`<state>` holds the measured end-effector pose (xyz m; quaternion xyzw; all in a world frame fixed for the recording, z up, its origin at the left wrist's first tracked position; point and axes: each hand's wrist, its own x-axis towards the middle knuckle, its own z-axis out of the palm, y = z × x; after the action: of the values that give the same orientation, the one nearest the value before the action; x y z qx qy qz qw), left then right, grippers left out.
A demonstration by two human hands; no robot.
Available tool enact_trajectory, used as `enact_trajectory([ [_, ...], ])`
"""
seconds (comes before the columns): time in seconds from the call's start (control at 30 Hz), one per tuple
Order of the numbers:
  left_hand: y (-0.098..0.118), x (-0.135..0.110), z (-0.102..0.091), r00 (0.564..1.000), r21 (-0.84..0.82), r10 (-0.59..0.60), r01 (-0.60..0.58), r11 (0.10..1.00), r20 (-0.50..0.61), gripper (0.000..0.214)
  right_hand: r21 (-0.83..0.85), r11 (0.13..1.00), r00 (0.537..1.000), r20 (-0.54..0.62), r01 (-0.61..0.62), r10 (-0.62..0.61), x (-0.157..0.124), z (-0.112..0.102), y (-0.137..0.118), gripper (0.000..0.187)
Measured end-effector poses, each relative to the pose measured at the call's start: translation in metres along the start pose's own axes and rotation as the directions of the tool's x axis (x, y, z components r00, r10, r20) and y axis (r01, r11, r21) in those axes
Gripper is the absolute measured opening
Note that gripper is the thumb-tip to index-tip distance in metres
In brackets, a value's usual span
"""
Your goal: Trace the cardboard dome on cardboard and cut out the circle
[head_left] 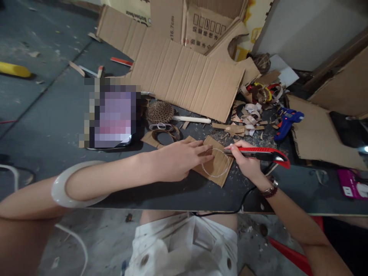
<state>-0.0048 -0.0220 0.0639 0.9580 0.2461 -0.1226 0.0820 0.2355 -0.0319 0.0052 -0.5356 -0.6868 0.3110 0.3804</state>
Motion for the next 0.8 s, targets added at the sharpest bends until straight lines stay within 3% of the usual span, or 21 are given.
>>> enact_trajectory([
  [0.17, 0.000, -0.002, -0.004, 0.993, 0.044, -0.115, 0.115, 0.992, -0.013, 0.075, 0.072, 0.996, 0.998, -0.023, -0.058, 0.060, 0.001, -0.001, -0.002, 0.024],
  [0.37, 0.002, -0.004, -0.005, 0.993, 0.092, -0.111, 0.114, 0.989, -0.034, 0.070, 0.259, 0.946, 0.971, -0.089, -0.195, 0.224, 0.004, -0.007, -0.004, 0.024],
  [0.53, 0.006, -0.009, -0.009, 0.994, 0.122, -0.082, 0.090, 0.989, -0.070, 0.075, 0.303, 0.942, 0.987, -0.029, -0.142, 0.158, 0.003, -0.011, -0.008, 0.018],
  [0.8, 0.016, -0.016, -0.010, 0.982, 0.214, -0.066, 0.104, 0.971, -0.179, 0.064, 0.346, 0.928, 0.989, 0.094, -0.140, 0.114, -0.001, -0.013, -0.014, 0.016],
])
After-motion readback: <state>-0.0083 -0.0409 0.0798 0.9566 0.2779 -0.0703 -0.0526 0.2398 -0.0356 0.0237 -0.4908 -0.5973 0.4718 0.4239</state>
